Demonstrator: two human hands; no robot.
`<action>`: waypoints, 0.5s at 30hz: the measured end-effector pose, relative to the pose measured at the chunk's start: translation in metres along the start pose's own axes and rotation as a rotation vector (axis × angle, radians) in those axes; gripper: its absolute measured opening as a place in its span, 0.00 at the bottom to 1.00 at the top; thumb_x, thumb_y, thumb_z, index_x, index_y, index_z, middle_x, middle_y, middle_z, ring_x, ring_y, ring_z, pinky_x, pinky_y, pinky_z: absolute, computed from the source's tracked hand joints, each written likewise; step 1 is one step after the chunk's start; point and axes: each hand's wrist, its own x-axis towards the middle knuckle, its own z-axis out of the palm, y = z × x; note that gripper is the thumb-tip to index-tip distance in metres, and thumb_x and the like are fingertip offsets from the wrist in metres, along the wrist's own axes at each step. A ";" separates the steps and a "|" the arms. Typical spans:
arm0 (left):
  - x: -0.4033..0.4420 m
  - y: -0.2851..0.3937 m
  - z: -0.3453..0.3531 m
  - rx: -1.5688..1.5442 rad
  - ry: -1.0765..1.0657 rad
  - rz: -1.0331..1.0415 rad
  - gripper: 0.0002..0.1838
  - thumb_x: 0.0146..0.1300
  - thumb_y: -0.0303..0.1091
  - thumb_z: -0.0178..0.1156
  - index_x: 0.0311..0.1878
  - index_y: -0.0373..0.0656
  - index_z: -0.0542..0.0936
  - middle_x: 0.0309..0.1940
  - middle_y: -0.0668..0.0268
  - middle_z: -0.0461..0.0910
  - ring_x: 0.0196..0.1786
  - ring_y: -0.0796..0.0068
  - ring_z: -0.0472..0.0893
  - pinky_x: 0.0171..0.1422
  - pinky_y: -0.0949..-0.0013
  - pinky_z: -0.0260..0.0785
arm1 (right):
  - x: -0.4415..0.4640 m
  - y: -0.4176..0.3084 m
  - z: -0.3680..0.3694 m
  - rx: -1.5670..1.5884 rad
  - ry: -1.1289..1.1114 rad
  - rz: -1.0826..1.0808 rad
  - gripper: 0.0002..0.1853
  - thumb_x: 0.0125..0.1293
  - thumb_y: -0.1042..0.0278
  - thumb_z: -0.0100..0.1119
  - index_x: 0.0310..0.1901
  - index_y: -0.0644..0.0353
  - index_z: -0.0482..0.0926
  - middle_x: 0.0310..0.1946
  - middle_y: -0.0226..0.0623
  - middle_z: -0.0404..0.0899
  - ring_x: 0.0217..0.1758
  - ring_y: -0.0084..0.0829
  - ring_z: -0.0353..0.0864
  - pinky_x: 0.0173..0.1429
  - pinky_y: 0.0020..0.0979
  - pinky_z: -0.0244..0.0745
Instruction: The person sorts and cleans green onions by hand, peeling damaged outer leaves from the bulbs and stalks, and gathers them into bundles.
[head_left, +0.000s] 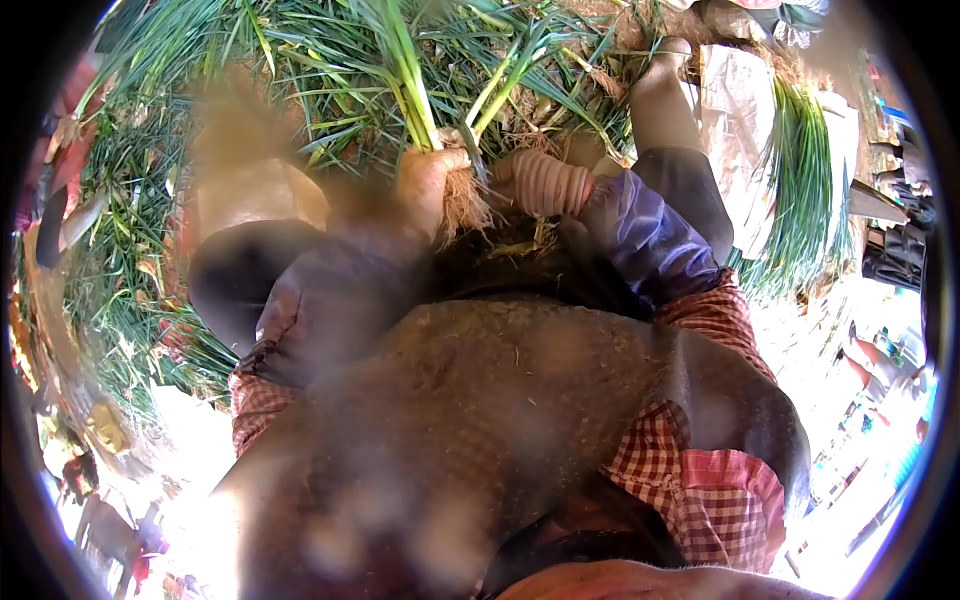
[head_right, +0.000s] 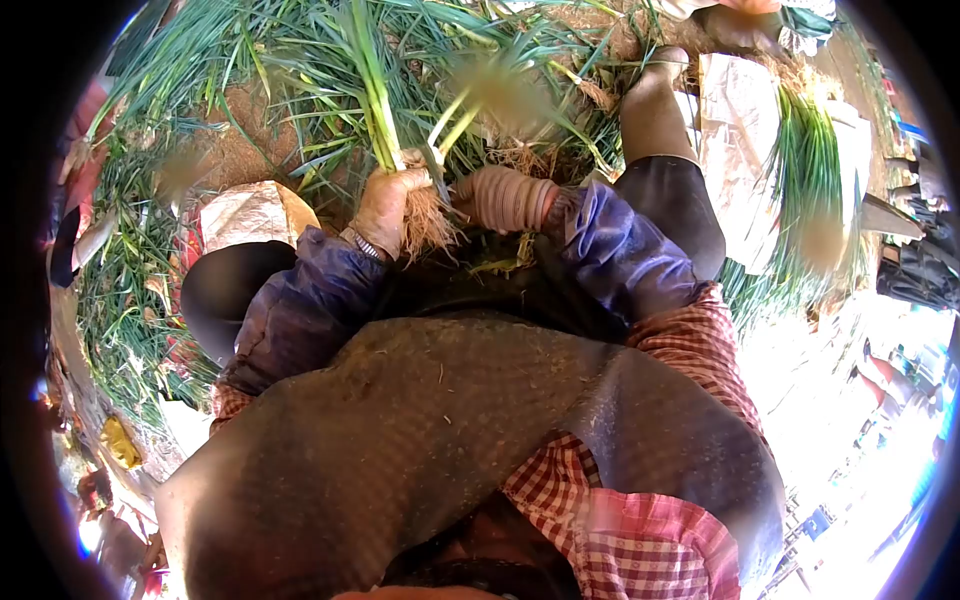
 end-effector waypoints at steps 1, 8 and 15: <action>-0.001 0.003 0.002 -0.032 0.059 0.013 0.13 0.57 0.25 0.54 0.45 0.31 0.78 0.39 0.60 0.81 0.40 0.73 0.80 0.48 0.73 0.72 | -0.001 0.008 -0.001 -0.112 -0.065 0.084 0.14 0.64 0.58 0.57 0.45 0.58 0.82 0.28 0.31 0.82 0.29 0.21 0.79 0.32 0.24 0.75; -0.008 0.004 0.018 0.016 0.173 -0.082 0.15 0.53 0.20 0.58 0.46 0.29 0.75 0.37 0.59 0.79 0.39 0.71 0.79 0.45 0.72 0.73 | 0.004 -0.015 -0.007 -0.053 0.148 -0.013 0.25 0.65 0.48 0.54 0.53 0.60 0.76 0.29 0.38 0.82 0.23 0.22 0.79 0.28 0.24 0.76; -0.012 0.020 0.005 -0.603 0.003 -0.273 0.20 0.57 0.27 0.53 0.54 0.33 0.69 0.35 0.62 0.72 0.31 0.73 0.72 0.34 0.69 0.68 | -0.015 0.037 -0.047 -0.718 0.112 0.095 0.21 0.60 0.54 0.57 0.53 0.52 0.76 0.38 0.45 0.81 0.34 0.41 0.82 0.37 0.38 0.76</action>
